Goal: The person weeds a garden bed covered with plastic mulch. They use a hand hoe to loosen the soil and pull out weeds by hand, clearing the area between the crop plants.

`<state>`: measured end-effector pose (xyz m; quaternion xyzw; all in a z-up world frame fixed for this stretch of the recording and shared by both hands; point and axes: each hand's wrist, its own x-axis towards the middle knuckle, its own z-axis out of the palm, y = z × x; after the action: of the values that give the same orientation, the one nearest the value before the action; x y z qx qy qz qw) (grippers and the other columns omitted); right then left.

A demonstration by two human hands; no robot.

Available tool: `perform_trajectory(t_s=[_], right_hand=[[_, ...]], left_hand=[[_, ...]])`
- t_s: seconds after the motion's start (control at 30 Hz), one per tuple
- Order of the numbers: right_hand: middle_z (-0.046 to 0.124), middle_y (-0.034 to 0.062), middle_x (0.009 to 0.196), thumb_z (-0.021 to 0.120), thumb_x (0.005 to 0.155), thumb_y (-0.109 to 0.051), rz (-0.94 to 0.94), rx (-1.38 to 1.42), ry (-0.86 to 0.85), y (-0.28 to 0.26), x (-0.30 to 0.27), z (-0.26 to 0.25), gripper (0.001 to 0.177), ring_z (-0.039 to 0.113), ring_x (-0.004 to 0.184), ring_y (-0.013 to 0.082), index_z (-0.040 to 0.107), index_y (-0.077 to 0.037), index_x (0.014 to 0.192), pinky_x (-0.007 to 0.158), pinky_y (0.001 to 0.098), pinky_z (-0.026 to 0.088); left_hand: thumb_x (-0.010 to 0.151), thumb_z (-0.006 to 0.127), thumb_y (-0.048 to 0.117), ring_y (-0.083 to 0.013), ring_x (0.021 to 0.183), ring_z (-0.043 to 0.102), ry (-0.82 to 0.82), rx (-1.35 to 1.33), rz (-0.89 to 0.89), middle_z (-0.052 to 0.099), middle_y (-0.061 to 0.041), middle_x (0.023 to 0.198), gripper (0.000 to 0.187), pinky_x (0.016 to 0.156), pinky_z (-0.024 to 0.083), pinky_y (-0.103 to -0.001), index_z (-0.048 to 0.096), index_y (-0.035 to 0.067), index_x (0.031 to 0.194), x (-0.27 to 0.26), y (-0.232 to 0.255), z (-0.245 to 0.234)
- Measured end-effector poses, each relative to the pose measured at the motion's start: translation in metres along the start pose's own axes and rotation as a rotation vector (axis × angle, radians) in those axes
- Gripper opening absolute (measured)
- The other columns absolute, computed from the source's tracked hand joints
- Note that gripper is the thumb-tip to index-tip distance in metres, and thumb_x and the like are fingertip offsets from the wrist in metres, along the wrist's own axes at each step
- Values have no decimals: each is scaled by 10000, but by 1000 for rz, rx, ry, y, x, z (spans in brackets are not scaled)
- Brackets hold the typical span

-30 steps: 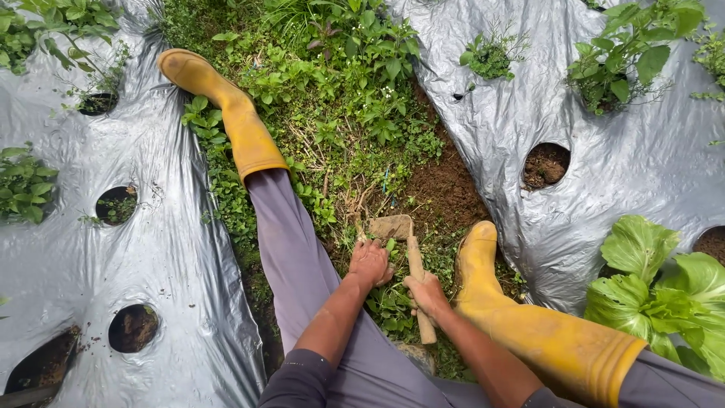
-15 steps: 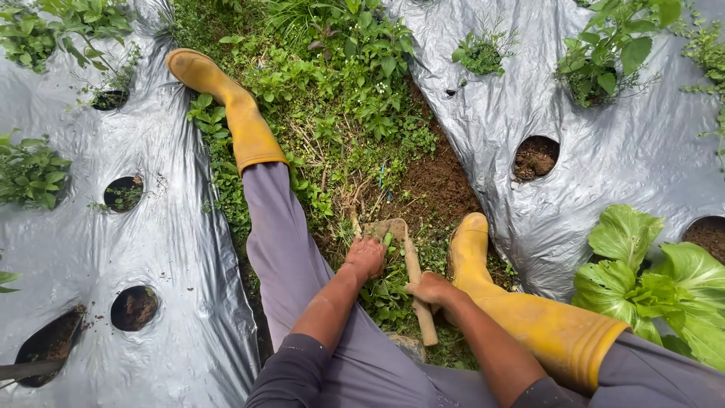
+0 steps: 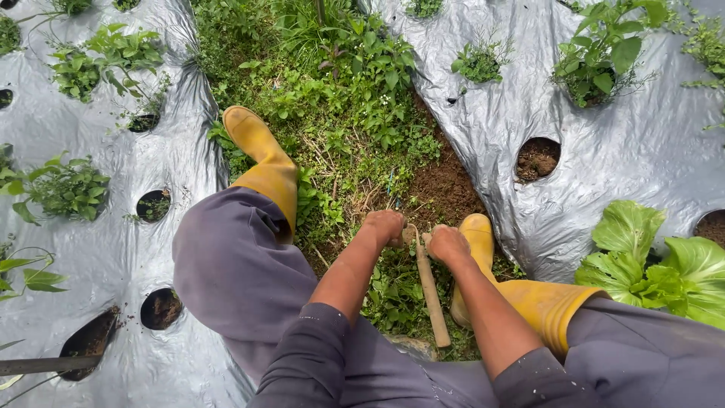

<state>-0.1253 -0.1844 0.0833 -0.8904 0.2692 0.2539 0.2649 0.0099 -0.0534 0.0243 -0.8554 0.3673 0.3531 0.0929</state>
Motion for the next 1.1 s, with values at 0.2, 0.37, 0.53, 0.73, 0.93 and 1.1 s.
perform_trajectory(t_s=[0.2, 0.37, 0.53, 0.73, 0.93, 1.1], right_hand=[[723, 188, 1184, 541, 943, -551, 12, 57, 40, 17, 33, 34, 483, 678, 1175, 417, 738, -193, 1201, 970, 558, 559], [740, 196, 1119, 474, 1006, -414, 66, 117, 102, 2, 15, 19, 374, 710, 1111, 416, 669, -197, 1241, 969, 559, 552], [726, 226, 1097, 494, 1025, -286, 1, 122, 157, -32, 12, -6, 353, 709, 1085, 418, 562, -90, 1311, 935, 571, 562], [633, 195, 1152, 588, 976, -263, -166, -73, 274, -32, 62, -9, 482, 699, 1009, 423, 468, -34, 1383, 841, 577, 589], [548, 113, 1176, 628, 958, -272, -293, -341, 249, -38, 105, -31, 496, 692, 1043, 348, 478, -72, 1386, 827, 492, 622], [542, 68, 1162, 683, 922, -309, -410, -478, 182, -38, 142, -12, 485, 638, 1108, 279, 541, -120, 1346, 839, 421, 627]], left_hand=[[800, 870, 261, -345, 1194, 686, 123, 13, -14, 735, -103, 1227, 474, 1009, 539, -599, 725, 126, 1231, 28, -10, -27], [1009, 514, 274, -371, 1212, 666, 208, -60, -56, 699, -145, 1288, 395, 1013, 497, -611, 643, 129, 1353, 12, -18, -36], [1063, 403, 245, -401, 1230, 655, 219, -173, -39, 675, -198, 1328, 416, 1030, 504, -607, 631, 60, 1357, 5, -35, -43], [1009, 486, 336, -356, 1350, 541, 262, -263, -63, 593, -104, 1440, 411, 1013, 526, -545, 621, 131, 1338, 83, -67, 17], [968, 578, 426, -289, 1409, 480, 288, -339, -113, 512, -10, 1517, 451, 1037, 543, -499, 603, 252, 1383, 99, -68, 41], [955, 561, 424, -274, 1466, 398, 238, -417, -146, 408, 22, 1585, 584, 1093, 505, -512, 510, 247, 1509, 91, -66, 60]])
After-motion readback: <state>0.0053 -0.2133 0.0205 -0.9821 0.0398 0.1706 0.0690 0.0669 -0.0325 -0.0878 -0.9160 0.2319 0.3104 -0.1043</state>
